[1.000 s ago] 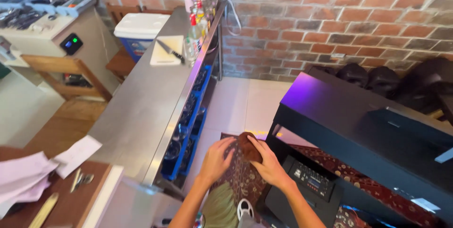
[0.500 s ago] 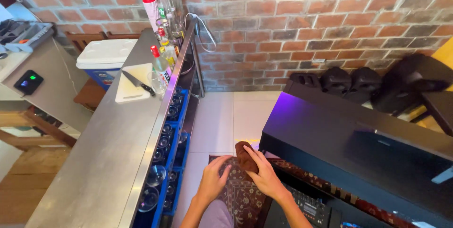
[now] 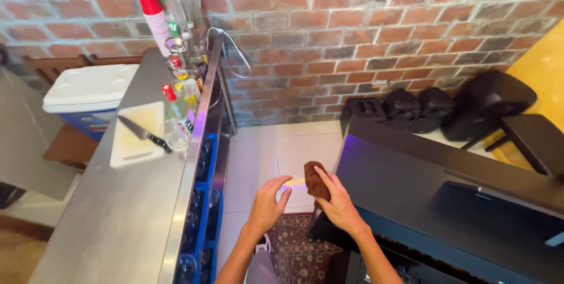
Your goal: Sweeping the floor and wiping the surfaces of a bar counter and equipment.
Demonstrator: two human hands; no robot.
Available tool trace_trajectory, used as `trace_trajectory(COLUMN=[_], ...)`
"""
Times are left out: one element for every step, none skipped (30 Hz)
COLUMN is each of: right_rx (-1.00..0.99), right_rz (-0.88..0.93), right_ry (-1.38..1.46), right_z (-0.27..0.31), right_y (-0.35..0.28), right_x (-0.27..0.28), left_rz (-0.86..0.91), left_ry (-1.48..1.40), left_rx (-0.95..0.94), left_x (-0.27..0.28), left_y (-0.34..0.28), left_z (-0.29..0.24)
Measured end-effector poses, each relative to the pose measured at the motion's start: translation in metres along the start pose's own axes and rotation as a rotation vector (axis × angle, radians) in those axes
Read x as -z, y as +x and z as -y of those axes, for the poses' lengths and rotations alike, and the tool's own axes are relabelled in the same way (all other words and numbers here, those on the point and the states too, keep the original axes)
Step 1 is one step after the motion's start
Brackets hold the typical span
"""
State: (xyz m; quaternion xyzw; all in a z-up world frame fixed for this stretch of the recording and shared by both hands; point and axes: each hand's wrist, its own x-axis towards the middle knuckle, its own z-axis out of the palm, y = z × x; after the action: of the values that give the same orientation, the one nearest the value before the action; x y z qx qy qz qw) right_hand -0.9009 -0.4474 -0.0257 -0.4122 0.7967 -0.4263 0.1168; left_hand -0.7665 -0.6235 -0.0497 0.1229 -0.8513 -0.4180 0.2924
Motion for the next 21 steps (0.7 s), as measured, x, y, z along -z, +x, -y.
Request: trace_trajectory(right_rx=[-0.025, -0.032, -0.043, -0.054, -0.058, -0.085, -0.115, -0.122, -0.140, -0.158, -0.165, -0.165, -0.172, -0.185, -0.228, -0.270, -0.273, -0.234, -0.195, -0.199, -0.192], right_rz=[-0.015, -0.027, -0.049, -0.070, -0.083, -0.095, -0.101, -0.107, -0.113, -0.119, -0.127, -0.148, -0.163, -0.167, -0.165, -0.164, -0.163, -0.180, -0.198, -0.199, -0.210], right_ry=[-0.014, -0.017, -0.033, -0.050, -0.053, -0.070, -0.081, -0.080, -0.088, -0.097, -0.092, -0.100, -0.112, -0.110, -0.087, -0.063, -0.065, -0.094, -0.122, -0.122, -0.108], right_z=[0.002, 0.000, -0.003, -0.005, -0.004, -0.003, -0.002, 0.001, 0.004, 0.006, -0.001, -0.009, -0.018, -0.015, -0.012, -0.009, -0.017, -0.025, -0.033, -0.033, -0.033], right_y=[0.015, 0.030, 0.046, 0.062, 0.079, 0.096, 0.110, 0.125, 0.140, 0.154, 0.169, 0.183, 0.193, 0.202, 0.213, 0.223, 0.233, 0.242, 0.250, 0.259, 0.265], right_x=[-0.002, -0.007, -0.009, -0.012, -0.014, -0.017, -0.021, -0.022, -0.024, -0.025, -0.030, -0.034, -0.037, -0.040, -0.041, -0.042, -0.045, -0.047, -0.049, -0.048, -0.047], left_rz=[0.006, 0.016, 0.032, 0.047, 0.054, 0.071, 0.090, 0.099, 0.109, 0.120, 0.130, 0.134, 0.140, 0.153, 0.147, 0.141, 0.142, 0.141, 0.142, 0.145, 0.161], left_ry=[-0.007, -0.013, -0.019, -0.026, -0.030, -0.029, -0.026, -0.027, -0.034, -0.042, -0.040, -0.048, -0.061, -0.064, -0.070, -0.075, -0.078, -0.084, -0.091, -0.093, -0.095], left_rx=[-0.010, -0.019, -0.026, -0.032, -0.043, -0.041, -0.030, -0.033, -0.034, -0.035, -0.040, -0.056, -0.066, -0.064, -0.068, -0.072, -0.071, -0.068, -0.067, -0.066, -0.066], left_x=[0.003, 0.005, 0.006, 0.007, 0.012, 0.016, 0.021, 0.024, 0.026, 0.028, 0.032, 0.035, 0.036, 0.038, 0.039, 0.040, 0.041, 0.042, 0.042, 0.041, 0.039], left_y=[0.015, 0.027, 0.042, 0.058, 0.075, 0.093, 0.107, 0.121, 0.136, 0.150, 0.165, 0.179, 0.189, 0.200, 0.211, 0.221, 0.231, 0.241, 0.250, 0.260, 0.268], left_z=[0.012, 0.025, 0.038, 0.050, 0.058, 0.066, 0.074, 0.080, 0.088, 0.096, 0.104, 0.112, 0.119, 0.127, 0.133, 0.139, 0.144, 0.148, 0.153, 0.157, 0.160])
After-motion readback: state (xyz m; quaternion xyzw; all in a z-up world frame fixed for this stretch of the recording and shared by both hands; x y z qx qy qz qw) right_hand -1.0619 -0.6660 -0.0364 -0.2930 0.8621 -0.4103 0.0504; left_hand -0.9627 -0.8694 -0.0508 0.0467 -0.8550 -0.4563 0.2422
